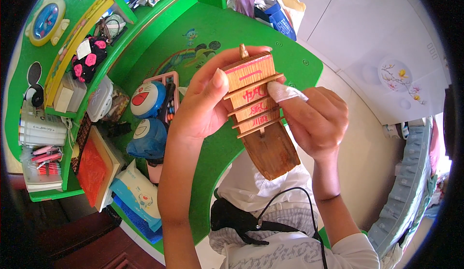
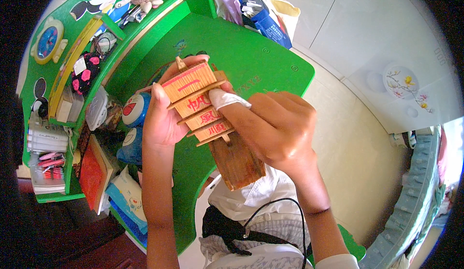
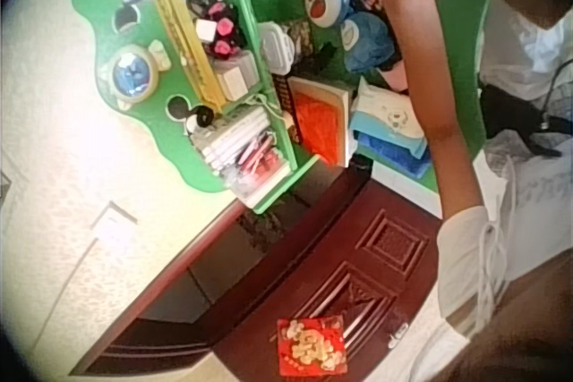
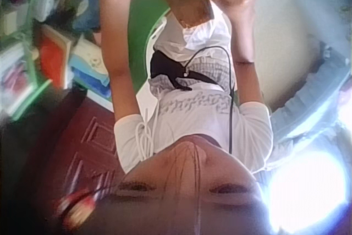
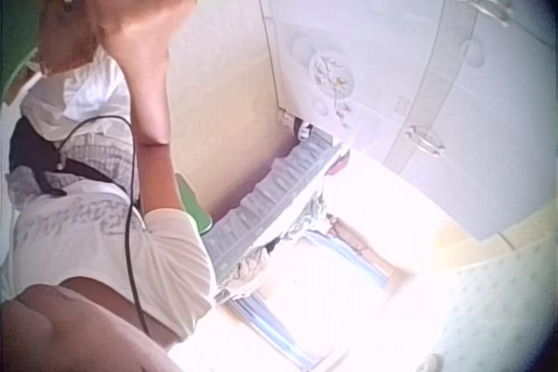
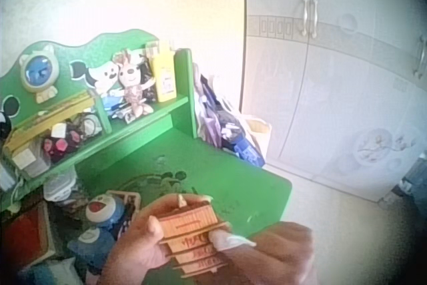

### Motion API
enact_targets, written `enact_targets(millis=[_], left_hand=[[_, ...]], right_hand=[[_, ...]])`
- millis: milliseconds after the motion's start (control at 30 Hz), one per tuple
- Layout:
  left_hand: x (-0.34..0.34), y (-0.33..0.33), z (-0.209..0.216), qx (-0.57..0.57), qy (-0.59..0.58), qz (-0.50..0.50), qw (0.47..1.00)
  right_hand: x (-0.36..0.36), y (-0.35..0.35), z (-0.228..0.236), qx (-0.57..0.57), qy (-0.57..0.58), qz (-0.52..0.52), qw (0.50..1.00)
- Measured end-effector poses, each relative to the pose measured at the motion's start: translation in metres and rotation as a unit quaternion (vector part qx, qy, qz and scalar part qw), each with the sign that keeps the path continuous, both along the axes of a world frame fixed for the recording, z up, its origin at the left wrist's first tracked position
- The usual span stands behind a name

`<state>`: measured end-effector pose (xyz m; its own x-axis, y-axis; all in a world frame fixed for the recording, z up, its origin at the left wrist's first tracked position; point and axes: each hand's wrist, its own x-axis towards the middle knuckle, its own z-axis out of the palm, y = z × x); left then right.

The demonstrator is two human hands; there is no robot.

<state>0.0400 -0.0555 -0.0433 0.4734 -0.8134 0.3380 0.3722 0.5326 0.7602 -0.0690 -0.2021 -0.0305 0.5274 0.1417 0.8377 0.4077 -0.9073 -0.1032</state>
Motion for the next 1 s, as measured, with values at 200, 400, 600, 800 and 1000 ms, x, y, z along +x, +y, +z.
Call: enact_targets(millis=[200,400,600,800,1000], left_hand=[[0.0,0.001,0.003,0.028,-0.023,0.01,0.999],[0.0,0.0,0.003,0.023,-0.023,0.008,0.999],[0.0,0.002,-0.001,0.005,0.006,0.028,1.0],[0.001,0.002,-0.002,-0.002,-0.01,-0.01,1.0],[0.001,0.003,0.002,0.01,-0.039,0.021,0.999]], right_hand=[[0.0,0.009,0.011,-0.023,0.037,-0.001,0.999],[-0.003,0.013,0.013,-0.05,0.059,-0.01,0.997],[-0.002,0.018,0.013,-0.064,0.055,-0.017,0.996],[-0.002,0.012,0.009,-0.037,0.022,0.014,0.999],[-0.006,-0.006,0.004,0.002,-0.038,-0.026,0.999]])
